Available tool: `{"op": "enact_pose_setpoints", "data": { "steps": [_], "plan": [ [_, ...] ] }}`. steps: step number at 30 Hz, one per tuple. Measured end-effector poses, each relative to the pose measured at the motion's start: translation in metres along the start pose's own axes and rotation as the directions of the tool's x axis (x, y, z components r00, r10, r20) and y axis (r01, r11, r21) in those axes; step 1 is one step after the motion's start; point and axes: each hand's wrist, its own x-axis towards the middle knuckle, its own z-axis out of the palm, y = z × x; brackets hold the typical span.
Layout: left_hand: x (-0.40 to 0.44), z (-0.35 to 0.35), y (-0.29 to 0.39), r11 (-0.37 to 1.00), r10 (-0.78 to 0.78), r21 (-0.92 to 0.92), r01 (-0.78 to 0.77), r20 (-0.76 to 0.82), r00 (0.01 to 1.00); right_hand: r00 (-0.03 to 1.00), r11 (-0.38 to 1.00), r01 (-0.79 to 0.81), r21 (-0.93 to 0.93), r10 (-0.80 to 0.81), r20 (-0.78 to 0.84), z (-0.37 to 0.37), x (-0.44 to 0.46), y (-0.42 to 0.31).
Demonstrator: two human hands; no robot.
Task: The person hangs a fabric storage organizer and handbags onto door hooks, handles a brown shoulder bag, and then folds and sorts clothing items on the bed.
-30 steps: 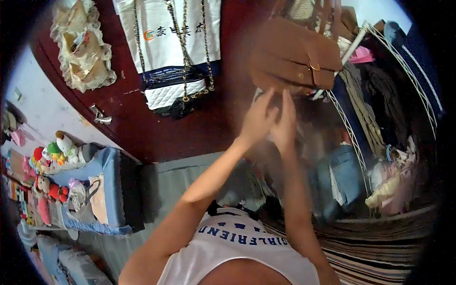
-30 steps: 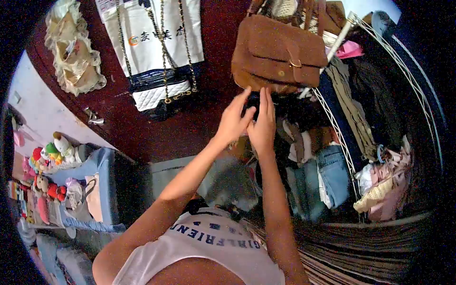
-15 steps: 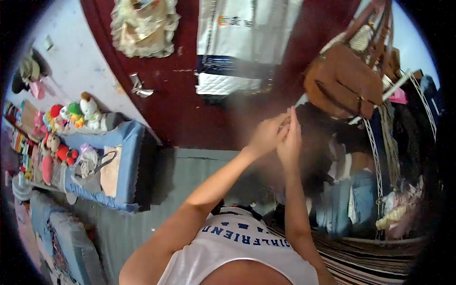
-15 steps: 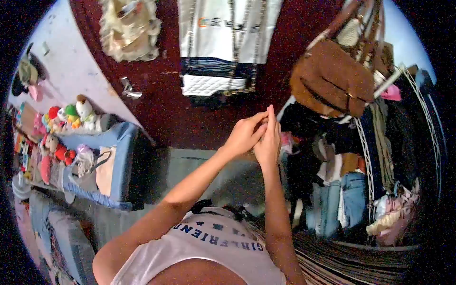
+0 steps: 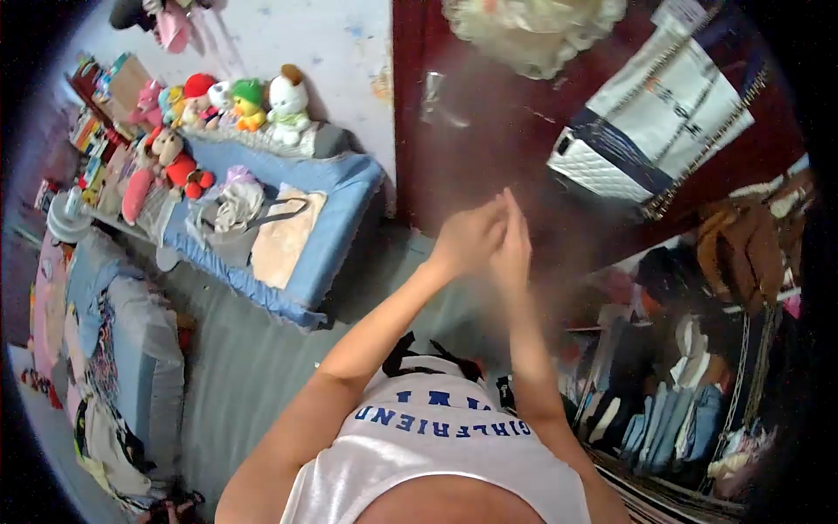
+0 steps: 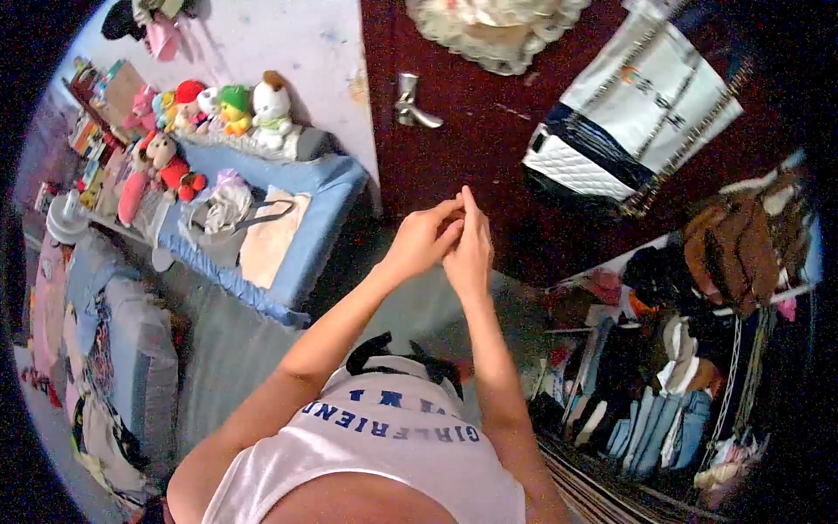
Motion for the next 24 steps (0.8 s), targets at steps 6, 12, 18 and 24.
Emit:
{"op": "enact_pose_setpoints", "data": {
  "steps": [6,12,18,24],
  "plan": [
    [-0.024,-0.049,-0.072,0.989,-0.146,0.027,0.147,-0.052,0.988,0.996,0.999,0.018,0.044,-0.022,0.089,0.084,0.004,-0.032],
    [-0.022,-0.084,-0.124,0.954,-0.274,0.122,0.273,-0.01,0.962,0.978,0.966,-0.118,0.231,0.072,0.198,0.163,0.023,-0.022],
    [-0.054,-0.151,-0.195,0.83,-0.495,0.3,0.471,0.005,0.869,0.886,0.969,-0.14,0.205,0.03,0.463,0.264,0.022,-0.045],
    [-0.146,-0.219,-0.272,0.756,-0.611,0.269,0.597,-0.037,0.791,0.775,0.97,-0.128,0.209,-0.034,0.631,0.38,-0.028,-0.079]
  ]
}}
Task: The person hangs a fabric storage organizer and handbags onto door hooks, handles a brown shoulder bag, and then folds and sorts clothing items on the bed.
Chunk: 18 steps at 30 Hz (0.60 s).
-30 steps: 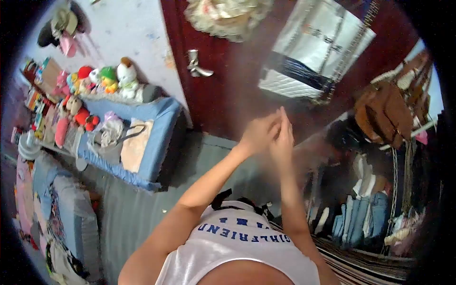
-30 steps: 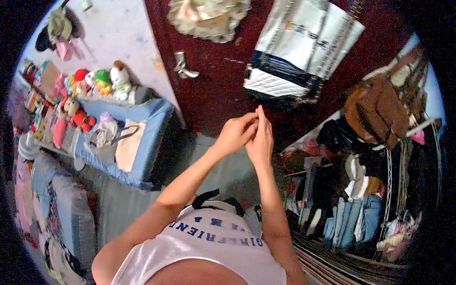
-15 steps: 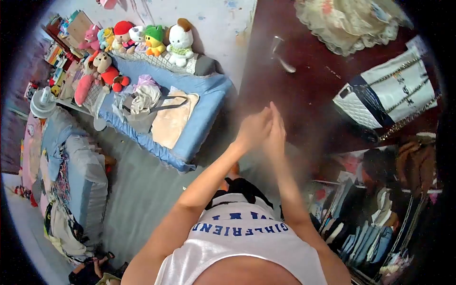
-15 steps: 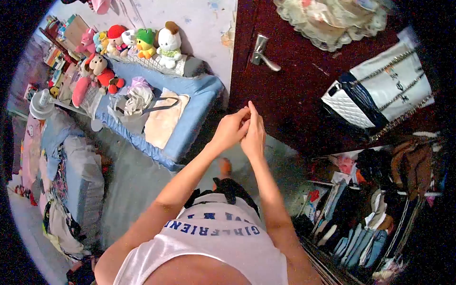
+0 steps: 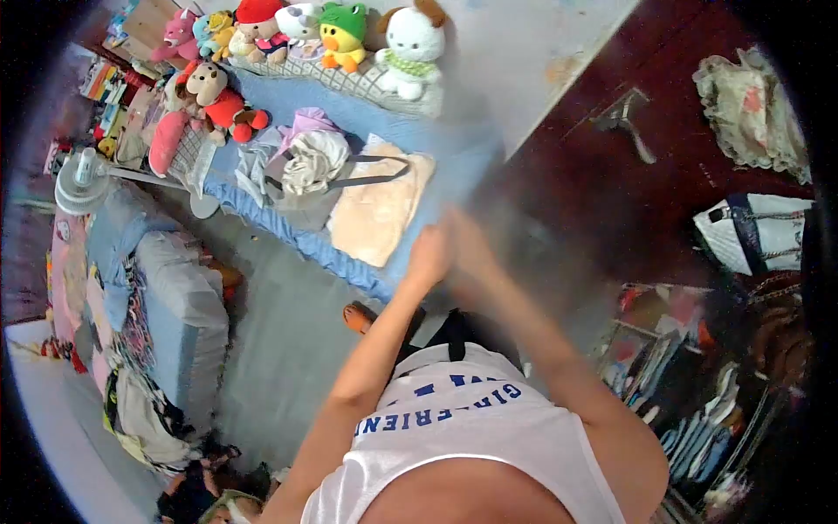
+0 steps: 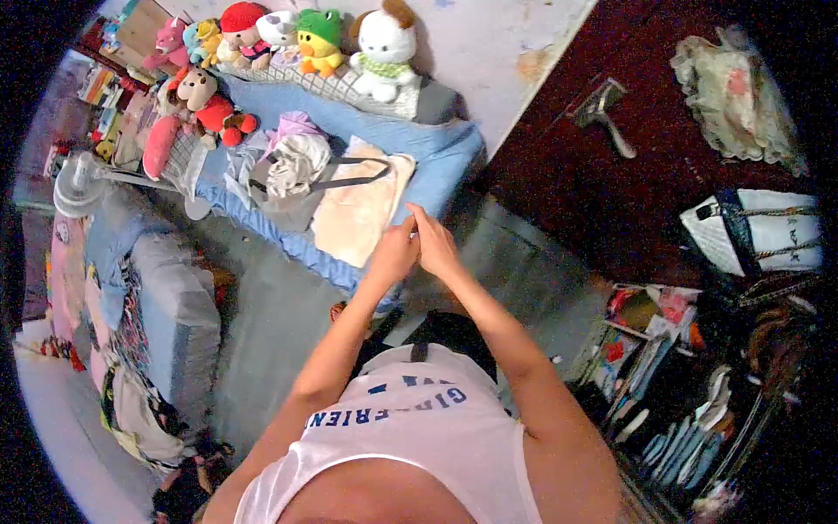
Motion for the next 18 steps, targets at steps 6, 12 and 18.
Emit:
{"op": "enact_pose_setpoints", "data": {
  "steps": [6,12,18],
  "plan": [
    [-0.039,-0.084,-0.119,0.996,0.088,0.011,-0.091,0.171,0.981,0.981,0.978,-0.193,-0.076,0.195,0.021,0.132,0.005,-0.063],
    [-0.07,-0.184,-0.181,0.988,-0.152,0.089,0.13,0.321,0.935,0.938,0.955,-0.292,0.049,0.276,0.209,0.23,0.026,-0.134],
    [-0.064,-0.179,-0.232,0.999,-0.034,-0.007,0.038,0.305,0.952,0.986,0.98,-0.169,0.108,0.168,0.02,0.289,0.037,-0.085]
  ]
}}
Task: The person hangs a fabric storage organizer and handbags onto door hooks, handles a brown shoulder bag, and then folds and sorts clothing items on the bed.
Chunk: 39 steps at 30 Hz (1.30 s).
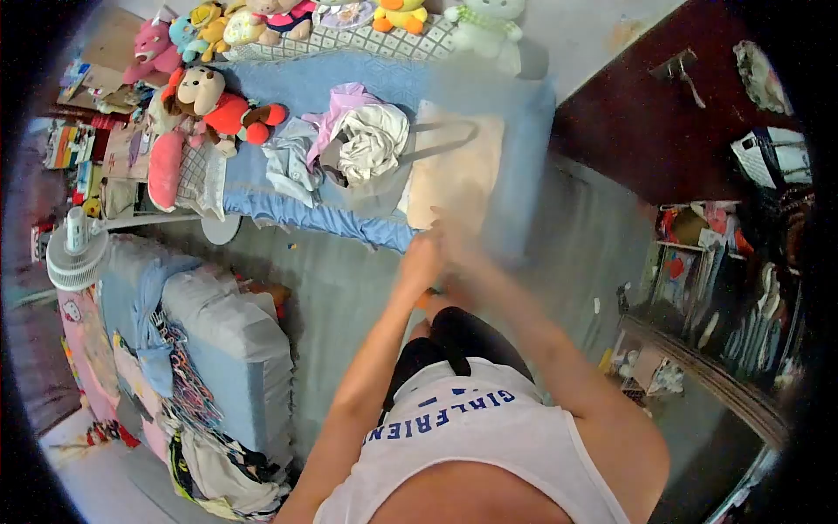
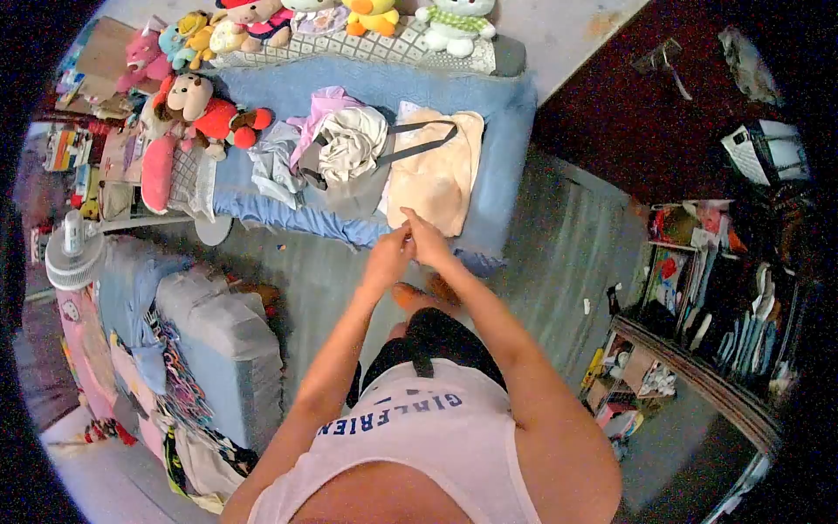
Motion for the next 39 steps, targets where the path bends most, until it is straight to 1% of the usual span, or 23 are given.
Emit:
{"op": "enact_pose_setpoints", "data": {
  "steps": [2,3,4,6,7,8,10,11,12,13,15,17,18,19,22,24,26,27,31,32,34,37,39],
  "plan": [
    [0.0,0.016,-0.023,0.997,0.068,-0.022,-0.068,0.02,0.997,0.995,0.995,-0.059,-0.081,0.051,-0.09,0.018,0.001,0.029],
    [-0.002,0.022,-0.031,0.991,0.133,-0.025,-0.132,0.036,0.99,0.883,0.819,-0.468,0.332,0.44,0.162,0.002,0.005,0.021],
    [-0.001,0.027,-0.039,0.98,0.199,-0.029,-0.198,0.046,0.979,0.881,0.814,-0.472,0.338,0.445,0.159,0.005,0.002,0.022],
    [0.0,0.034,-0.058,0.991,0.127,-0.051,-0.12,0.171,0.977,0.931,0.939,-0.341,0.039,0.343,-0.122,0.018,-0.001,0.039],
    [-0.004,0.021,-0.052,0.988,0.154,-0.026,-0.152,0.205,0.967,0.897,0.893,-0.424,0.148,0.437,-0.066,0.019,0.001,0.045],
    [-0.005,0.008,-0.046,0.983,0.181,-0.002,-0.186,0.237,0.955,0.899,0.895,-0.419,0.152,0.433,-0.069,0.022,0.004,0.051],
    [0.001,-0.006,-0.048,0.993,0.104,0.023,-0.115,0.281,0.954,0.838,0.848,-0.529,-0.041,0.515,-0.179,0.03,0.014,0.07],
    [0.004,-0.013,-0.049,0.998,0.023,0.046,-0.04,0.326,0.945,0.818,0.834,-0.552,0.009,0.543,-0.189,0.031,0.018,0.074],
    [0.006,-0.024,-0.047,0.998,0.02,0.053,-0.039,0.322,0.946,0.821,0.837,-0.547,0.014,0.539,-0.188,0.029,0.027,0.076],
    [0.011,-0.035,-0.045,0.999,-0.011,0.035,0.0,0.307,0.952,0.818,0.812,-0.571,-0.118,0.551,-0.164,0.026,0.039,0.079],
    [0.026,-0.047,-0.058,0.999,-0.049,0.031,0.042,0.302,0.952,0.808,0.774,-0.589,-0.233,0.573,-0.139,0.023,0.063,0.071],
    [0.047,-0.049,-0.082,0.992,0.108,0.034,-0.12,0.254,0.961,0.712,0.708,-0.7,-0.099,0.678,-0.181,0.016,0.085,0.063],
    [0.06,-0.051,-0.093,0.991,0.115,0.038,-0.129,0.255,0.96,0.711,0.709,-0.699,-0.093,0.677,-0.188,0.025,0.097,0.092],
    [0.072,-0.053,-0.104,0.975,0.17,0.105,-0.194,0.206,0.964,0.725,0.759,-0.648,0.057,0.638,-0.26,0.046,0.108,0.148],
    [0.116,-0.071,-0.13,0.952,0.236,0.171,-0.253,0.114,0.965,0.726,0.819,-0.538,0.202,0.571,-0.384,0.037,0.168,0.184],
    [0.137,-0.082,-0.133,0.95,0.255,0.169,-0.264,0.077,0.964,0.711,0.835,-0.543,0.094,0.516,-0.478,0.003,0.194,0.185],
    [0.155,-0.091,-0.132,0.939,0.176,0.289,-0.187,0.064,0.982,0.717,0.794,-0.596,-0.123,0.457,-0.526,-0.033,0.213,0.182],
    [0.164,-0.088,-0.137,0.961,0.119,0.246,-0.13,0.06,0.991,0.733,0.765,-0.605,-0.221,0.426,-0.531,-0.044,0.226,0.185],
    [0.181,-0.073,-0.17,0.978,0.063,0.19,-0.084,0.116,0.991,0.85,0.598,-0.527,-0.604,0.368,-0.378,-0.037,0.295,0.225],
    [0.188,-0.068,-0.181,0.963,0.134,0.215,-0.164,0.148,0.98,0.87,0.549,-0.49,-0.677,0.357,-0.34,-0.029,0.315,0.235],
    [0.194,-0.063,-0.19,0.942,0.196,0.238,-0.238,0.188,0.962,0.864,0.534,-0.475,-0.699,0.434,-0.256,-0.027,0.334,0.241],
    [0.188,-0.069,-0.188,0.945,0.091,0.298,-0.132,0.148,0.985,0.838,0.536,-0.472,-0.7,0.519,-0.169,-0.019,0.341,0.256],
    [0.184,-0.072,-0.197,0.953,0.035,0.283,-0.106,0.246,0.969,0.824,0.548,-0.476,-0.688,0.552,-0.131,-0.017,0.337,0.261]
  ]
}}
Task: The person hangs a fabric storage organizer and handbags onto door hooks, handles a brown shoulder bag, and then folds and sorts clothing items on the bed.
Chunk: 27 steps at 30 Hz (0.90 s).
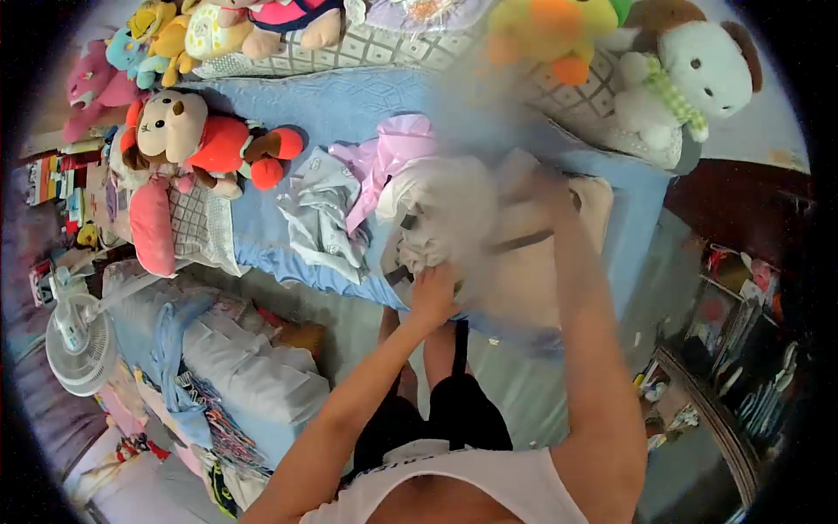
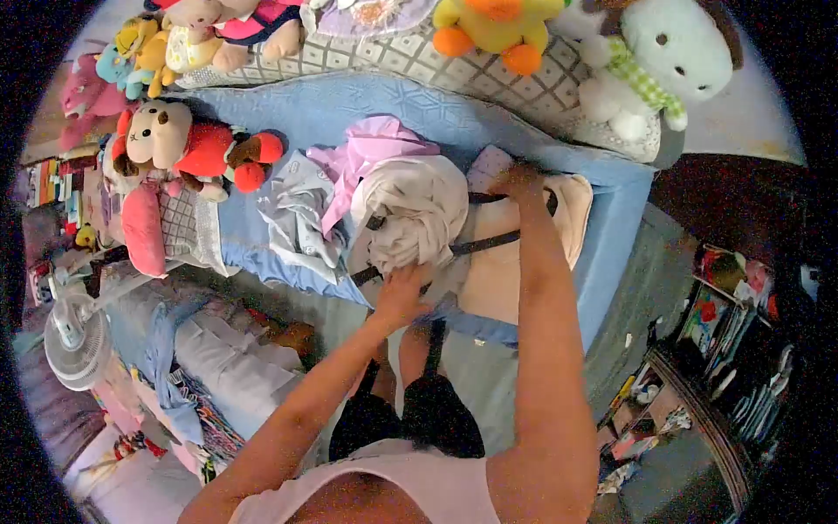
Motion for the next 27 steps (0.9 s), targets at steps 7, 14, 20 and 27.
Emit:
{"op": "enact_pose_setpoints", "data": {
  "steps": [7,14,20,27],
  "plan": [
    [0.009,0.009,-0.035,0.954,-0.112,0.292,0.063,0.156,0.981,0.992,0.995,0.038,0.088,-0.049,0.119,0.022,-0.066,-0.003],
    [0.019,-0.031,-0.053,0.978,-0.205,-0.022,0.206,-0.265,0.942,0.896,0.962,-0.003,0.274,-0.119,0.429,0.04,-0.169,0.009],
    [0.039,-0.07,-0.027,0.962,-0.269,-0.159,0.223,-0.394,0.879,0.846,0.817,-0.076,0.571,-0.25,0.471,0.045,-0.24,-0.07],
    [0.057,-0.103,-0.029,0.983,-0.023,-0.156,-0.095,-0.621,0.783,0.911,0.771,-0.12,0.625,-0.164,0.377,0.06,-0.224,-0.146]
  ]
}}
